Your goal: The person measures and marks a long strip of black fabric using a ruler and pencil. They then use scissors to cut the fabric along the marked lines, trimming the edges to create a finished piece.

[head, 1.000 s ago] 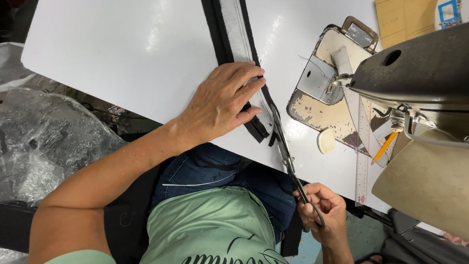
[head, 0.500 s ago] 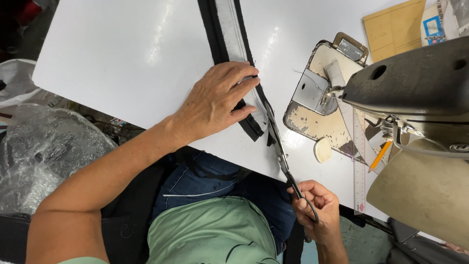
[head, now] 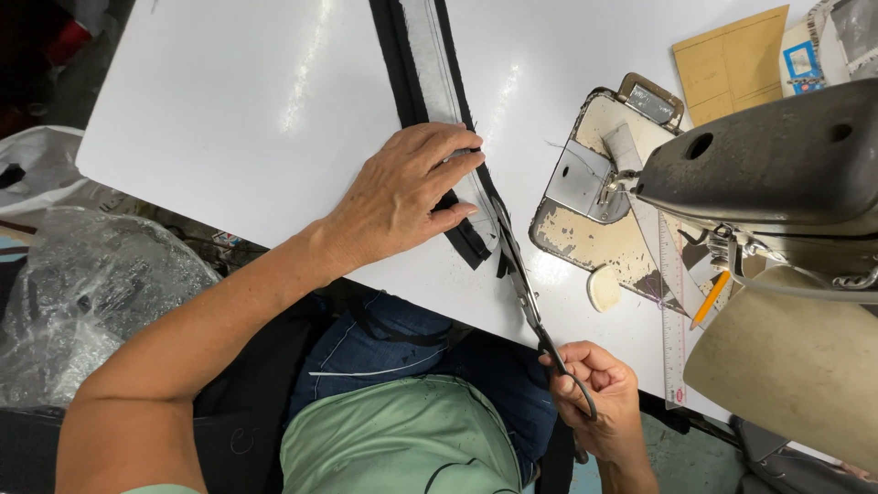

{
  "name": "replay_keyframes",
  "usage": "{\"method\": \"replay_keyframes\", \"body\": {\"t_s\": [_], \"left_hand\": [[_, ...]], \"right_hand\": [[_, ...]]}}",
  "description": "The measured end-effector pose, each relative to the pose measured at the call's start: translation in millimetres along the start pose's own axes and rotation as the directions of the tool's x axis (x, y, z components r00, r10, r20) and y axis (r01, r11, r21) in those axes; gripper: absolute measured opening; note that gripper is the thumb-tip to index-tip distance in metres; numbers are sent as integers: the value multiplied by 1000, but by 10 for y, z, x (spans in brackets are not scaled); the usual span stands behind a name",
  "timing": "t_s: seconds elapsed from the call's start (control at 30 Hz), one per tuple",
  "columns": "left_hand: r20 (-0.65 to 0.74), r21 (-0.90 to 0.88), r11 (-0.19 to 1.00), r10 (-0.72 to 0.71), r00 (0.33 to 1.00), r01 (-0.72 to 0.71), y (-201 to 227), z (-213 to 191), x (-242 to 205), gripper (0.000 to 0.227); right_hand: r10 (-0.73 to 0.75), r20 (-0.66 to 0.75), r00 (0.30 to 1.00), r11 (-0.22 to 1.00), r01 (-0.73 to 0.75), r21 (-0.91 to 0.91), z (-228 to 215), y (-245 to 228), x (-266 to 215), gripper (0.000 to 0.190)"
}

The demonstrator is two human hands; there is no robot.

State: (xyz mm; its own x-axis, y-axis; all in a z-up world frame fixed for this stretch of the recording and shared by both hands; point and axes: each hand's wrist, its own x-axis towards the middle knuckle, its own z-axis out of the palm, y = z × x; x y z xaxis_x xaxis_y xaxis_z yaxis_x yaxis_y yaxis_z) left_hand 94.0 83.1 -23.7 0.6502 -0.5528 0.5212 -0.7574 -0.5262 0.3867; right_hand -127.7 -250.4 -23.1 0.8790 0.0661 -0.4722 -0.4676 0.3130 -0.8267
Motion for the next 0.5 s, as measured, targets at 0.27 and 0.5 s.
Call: {"method": "replay_keyframes", "body": {"t_s": [0.27,0.5], "left_hand": [[-2,-35,999,-1,1000,1,-14,-24,11,52],[24,-20,1000,-20,999,21,-19,-29,-14,62]], "right_hand": [[-27,50,998,1000,27,2,2,-52,83,39],[-38,47,998,999,40,-36,51,-107,267,32]]}}
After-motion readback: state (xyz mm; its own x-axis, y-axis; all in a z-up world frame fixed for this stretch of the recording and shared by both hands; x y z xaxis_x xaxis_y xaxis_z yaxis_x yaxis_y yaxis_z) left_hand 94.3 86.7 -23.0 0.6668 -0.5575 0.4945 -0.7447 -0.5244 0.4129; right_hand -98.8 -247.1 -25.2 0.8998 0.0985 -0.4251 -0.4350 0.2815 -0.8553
